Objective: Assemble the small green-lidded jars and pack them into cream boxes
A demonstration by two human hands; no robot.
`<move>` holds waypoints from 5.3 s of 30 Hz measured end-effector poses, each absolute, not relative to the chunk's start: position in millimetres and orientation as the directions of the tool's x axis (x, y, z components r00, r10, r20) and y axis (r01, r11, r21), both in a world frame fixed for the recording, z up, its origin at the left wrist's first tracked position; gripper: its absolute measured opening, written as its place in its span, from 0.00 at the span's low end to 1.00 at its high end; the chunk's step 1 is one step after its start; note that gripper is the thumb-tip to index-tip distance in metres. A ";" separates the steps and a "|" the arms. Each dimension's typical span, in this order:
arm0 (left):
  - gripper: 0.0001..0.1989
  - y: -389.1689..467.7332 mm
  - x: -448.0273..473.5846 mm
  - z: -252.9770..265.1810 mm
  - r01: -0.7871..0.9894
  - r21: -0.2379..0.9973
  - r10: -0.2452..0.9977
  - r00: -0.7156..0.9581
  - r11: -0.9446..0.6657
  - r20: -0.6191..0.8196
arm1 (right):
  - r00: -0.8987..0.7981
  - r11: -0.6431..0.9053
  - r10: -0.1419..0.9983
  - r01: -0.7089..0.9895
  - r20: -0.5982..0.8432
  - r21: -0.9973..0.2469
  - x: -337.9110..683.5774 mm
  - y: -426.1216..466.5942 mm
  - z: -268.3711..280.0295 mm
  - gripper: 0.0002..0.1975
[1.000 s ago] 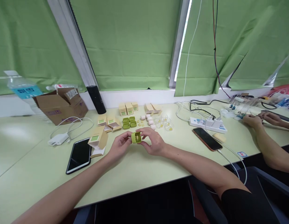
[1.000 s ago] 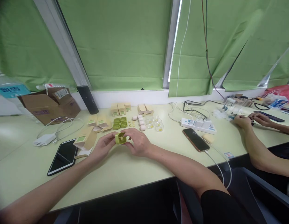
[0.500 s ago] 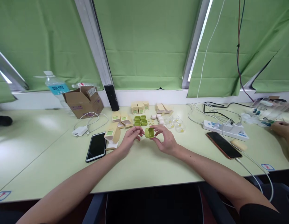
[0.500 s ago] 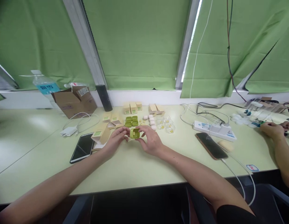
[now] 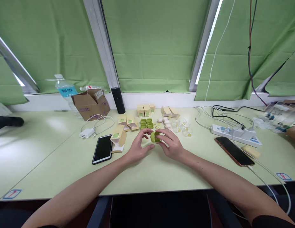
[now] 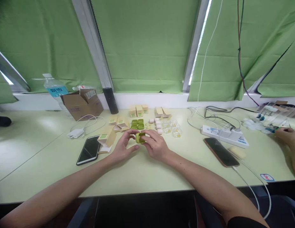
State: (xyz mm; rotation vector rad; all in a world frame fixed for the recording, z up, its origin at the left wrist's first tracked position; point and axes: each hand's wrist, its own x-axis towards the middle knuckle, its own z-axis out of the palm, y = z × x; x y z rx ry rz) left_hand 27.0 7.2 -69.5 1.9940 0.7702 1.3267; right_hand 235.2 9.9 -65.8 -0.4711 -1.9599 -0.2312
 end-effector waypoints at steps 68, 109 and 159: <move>0.18 12.6 28.8 -70.6 0.101 0.844 0.849 0.123 -0.527 0.515 | -0.368 0.777 0.411 0.620 0.834 -0.109 248.9 20.4 -63.3 0.15; 0.22 9.9 28.2 -70.6 0.128 0.791 0.798 0.185 -0.599 0.574 | -0.159 0.332 0.933 0.031 0.324 -0.943 227.7 9.4 -59.1 0.23; 0.22 0.2 35.5 -75.6 0.409 0.493 0.609 0.232 -0.768 0.758 | -0.091 0.233 0.966 -0.088 0.241 -0.968 211.6 -4.8 -64.2 0.24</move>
